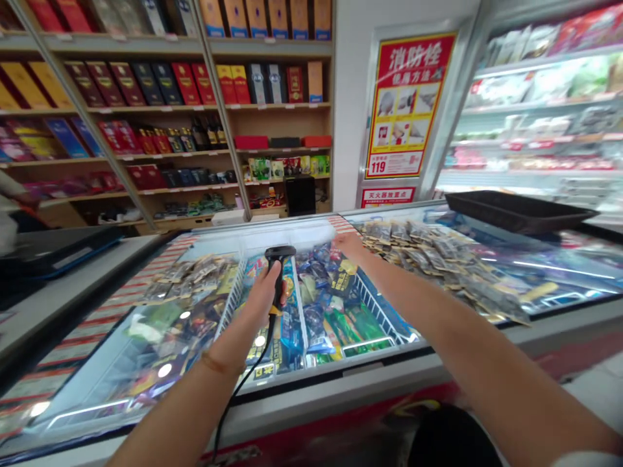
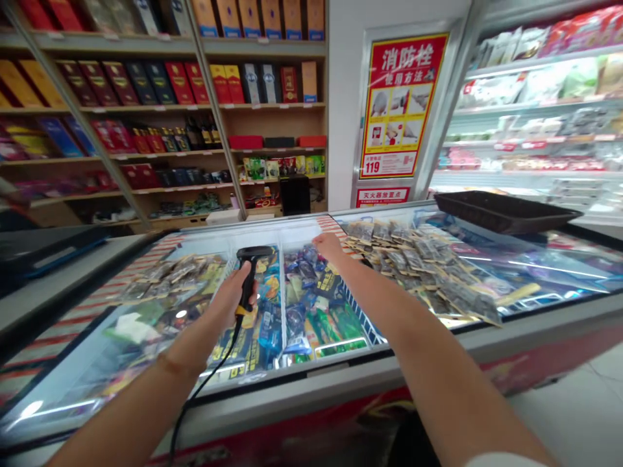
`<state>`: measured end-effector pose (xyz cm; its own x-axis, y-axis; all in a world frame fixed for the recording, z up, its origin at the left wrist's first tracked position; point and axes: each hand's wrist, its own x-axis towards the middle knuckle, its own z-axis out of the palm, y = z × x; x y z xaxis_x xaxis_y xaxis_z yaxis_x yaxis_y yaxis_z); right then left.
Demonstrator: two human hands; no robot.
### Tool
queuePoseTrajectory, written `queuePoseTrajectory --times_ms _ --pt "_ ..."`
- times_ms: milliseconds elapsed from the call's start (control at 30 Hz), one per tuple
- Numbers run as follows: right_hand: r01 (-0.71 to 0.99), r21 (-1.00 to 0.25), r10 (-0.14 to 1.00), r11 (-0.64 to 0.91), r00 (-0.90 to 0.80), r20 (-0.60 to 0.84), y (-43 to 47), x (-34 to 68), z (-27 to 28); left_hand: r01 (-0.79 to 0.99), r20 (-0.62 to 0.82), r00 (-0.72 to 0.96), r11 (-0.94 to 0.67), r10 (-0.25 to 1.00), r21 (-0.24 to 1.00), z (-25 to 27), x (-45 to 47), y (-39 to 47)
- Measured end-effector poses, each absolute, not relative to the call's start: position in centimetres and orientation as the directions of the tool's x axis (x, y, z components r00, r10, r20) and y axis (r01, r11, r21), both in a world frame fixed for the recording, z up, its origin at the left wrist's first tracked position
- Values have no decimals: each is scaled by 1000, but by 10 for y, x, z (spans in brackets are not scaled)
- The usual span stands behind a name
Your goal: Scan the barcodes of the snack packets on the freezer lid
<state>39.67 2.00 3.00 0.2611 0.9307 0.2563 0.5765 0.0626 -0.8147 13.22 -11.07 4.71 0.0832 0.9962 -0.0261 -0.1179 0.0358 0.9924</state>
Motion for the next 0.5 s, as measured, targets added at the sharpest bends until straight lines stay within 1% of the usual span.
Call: queuePoseTrajectory --times_ms 100,167,200,233,300,367,433,500 --pt "816 -574 938 -61 244 248 6 447 41 -138 -14 120 31 993 990 43 158 -114" --pt "899 -432 934 -73 214 286 1 474 49 -148 -10 126 29 992 989 37 167 -114" --pt "921 -383 921 -73 209 327 0 486 53 -154 -13 127 33 992 988 34 170 -114" --pt "931 -354 901 -89 227 369 0 498 57 -160 -21 130 42 991 986 30 171 -114" --pt "920 -355 864 -168 310 396 1 518 63 -169 -41 131 63 991 984 24 169 -112" --pt "884 -375 850 -280 410 332 5 534 65 -167 -48 117 68 992 984 19 164 -109" --pt "848 -368 841 -381 483 243 10 543 63 -153 -38 93 52 995 987 16 158 -105" --pt "825 -372 829 -425 520 205 17 547 59 -137 -19 80 29 997 990 14 152 -103"
